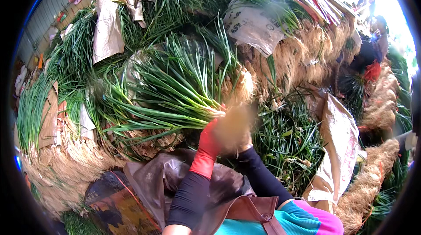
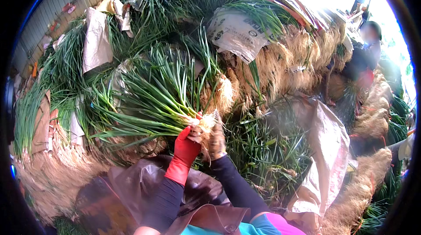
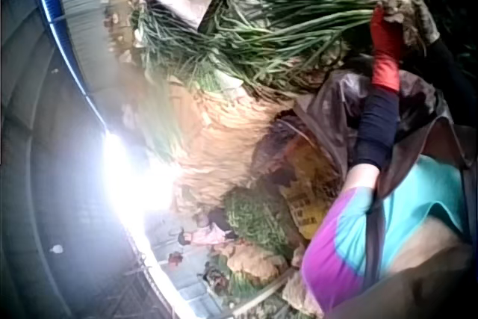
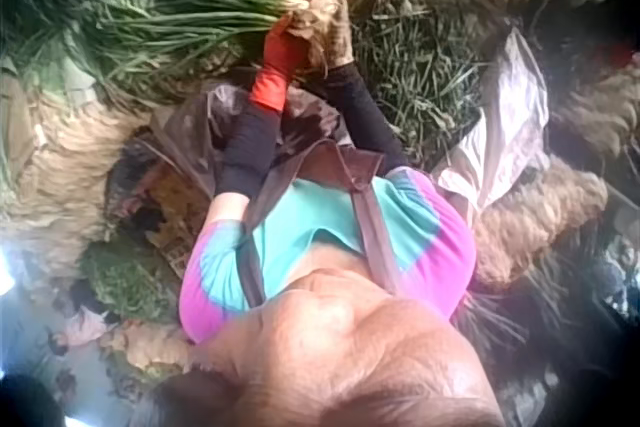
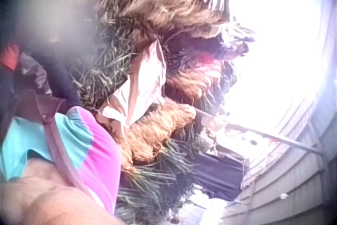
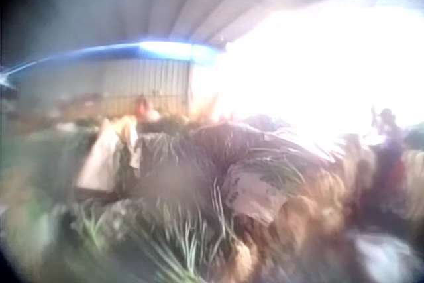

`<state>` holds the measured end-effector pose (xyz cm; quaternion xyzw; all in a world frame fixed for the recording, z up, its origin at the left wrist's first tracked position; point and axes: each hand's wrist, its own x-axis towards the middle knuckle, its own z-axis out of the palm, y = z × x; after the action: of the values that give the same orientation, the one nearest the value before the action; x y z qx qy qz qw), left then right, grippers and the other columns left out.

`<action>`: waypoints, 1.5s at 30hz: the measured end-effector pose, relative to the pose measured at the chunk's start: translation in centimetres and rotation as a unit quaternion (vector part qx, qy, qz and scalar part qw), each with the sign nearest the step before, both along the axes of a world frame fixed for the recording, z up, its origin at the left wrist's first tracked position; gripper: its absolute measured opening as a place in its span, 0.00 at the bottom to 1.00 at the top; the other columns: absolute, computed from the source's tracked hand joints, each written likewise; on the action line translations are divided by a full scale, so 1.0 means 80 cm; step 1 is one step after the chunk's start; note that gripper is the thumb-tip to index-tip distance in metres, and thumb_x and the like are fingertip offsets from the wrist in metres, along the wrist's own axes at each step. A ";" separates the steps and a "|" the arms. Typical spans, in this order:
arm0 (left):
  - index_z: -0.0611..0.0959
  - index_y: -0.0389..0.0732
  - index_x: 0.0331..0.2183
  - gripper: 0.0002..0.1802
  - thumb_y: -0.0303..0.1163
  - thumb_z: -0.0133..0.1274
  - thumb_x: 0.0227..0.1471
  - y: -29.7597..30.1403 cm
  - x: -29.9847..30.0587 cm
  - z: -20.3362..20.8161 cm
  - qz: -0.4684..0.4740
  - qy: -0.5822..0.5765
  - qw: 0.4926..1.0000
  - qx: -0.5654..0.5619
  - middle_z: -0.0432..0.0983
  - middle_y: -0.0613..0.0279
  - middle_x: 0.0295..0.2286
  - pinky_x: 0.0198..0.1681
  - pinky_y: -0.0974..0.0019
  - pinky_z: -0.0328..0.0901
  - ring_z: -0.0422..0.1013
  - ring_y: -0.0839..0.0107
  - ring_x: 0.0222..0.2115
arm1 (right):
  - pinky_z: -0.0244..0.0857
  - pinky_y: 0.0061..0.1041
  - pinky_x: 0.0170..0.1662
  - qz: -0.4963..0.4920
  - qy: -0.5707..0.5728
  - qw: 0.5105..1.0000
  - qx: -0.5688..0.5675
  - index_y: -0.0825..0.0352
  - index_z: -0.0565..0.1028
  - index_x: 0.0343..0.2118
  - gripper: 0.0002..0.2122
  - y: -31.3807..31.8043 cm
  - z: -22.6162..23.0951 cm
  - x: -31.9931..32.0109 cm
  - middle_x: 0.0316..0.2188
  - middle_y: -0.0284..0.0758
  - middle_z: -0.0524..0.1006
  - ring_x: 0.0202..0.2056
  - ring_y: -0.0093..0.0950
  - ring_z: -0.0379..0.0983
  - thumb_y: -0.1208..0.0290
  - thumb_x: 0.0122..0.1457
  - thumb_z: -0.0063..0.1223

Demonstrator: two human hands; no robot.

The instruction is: The person cleans produce by hand, stripping away brown leaves and debris from the root ends and stalks, then placing the cleaned produce into a large sack.

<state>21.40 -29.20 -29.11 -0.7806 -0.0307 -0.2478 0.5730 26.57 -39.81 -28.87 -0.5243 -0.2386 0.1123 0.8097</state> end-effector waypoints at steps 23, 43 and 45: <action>0.60 0.34 0.55 0.31 0.38 0.48 0.55 0.017 0.003 -0.044 0.324 0.122 0.187 0.919 0.63 0.58 0.50 0.53 0.64 0.57 0.60 0.67 0.51 | 0.61 0.30 0.50 0.027 -0.083 0.994 -0.066 0.69 0.68 0.49 0.15 0.011 0.027 -0.031 0.47 0.40 0.69 0.47 0.32 0.67 0.70 0.62 0.40; 0.68 0.36 0.41 0.19 0.37 0.51 0.52 -0.028 -0.035 0.157 0.272 0.143 0.428 0.850 0.59 0.75 0.21 0.21 0.78 0.52 0.54 0.86 0.18 | 0.65 0.36 0.47 0.078 0.130 0.988 0.037 0.65 0.69 0.46 0.21 0.018 0.028 -0.062 0.42 0.41 0.73 0.44 0.36 0.70 0.53 0.59 0.39; 0.69 0.32 0.42 0.19 0.35 0.50 0.53 -0.026 -0.043 0.154 0.283 0.149 0.454 0.831 0.67 0.65 0.26 0.20 0.81 0.52 0.55 0.87 0.17 | 0.65 0.36 0.46 0.077 0.124 0.989 0.035 0.65 0.69 0.45 0.20 0.022 0.028 -0.073 0.42 0.41 0.73 0.44 0.36 0.70 0.54 0.59 0.39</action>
<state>17.99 -31.31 -16.77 0.0935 0.0562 0.1402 0.9841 20.77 -38.06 -26.66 -0.4579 -0.1796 0.2303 0.8397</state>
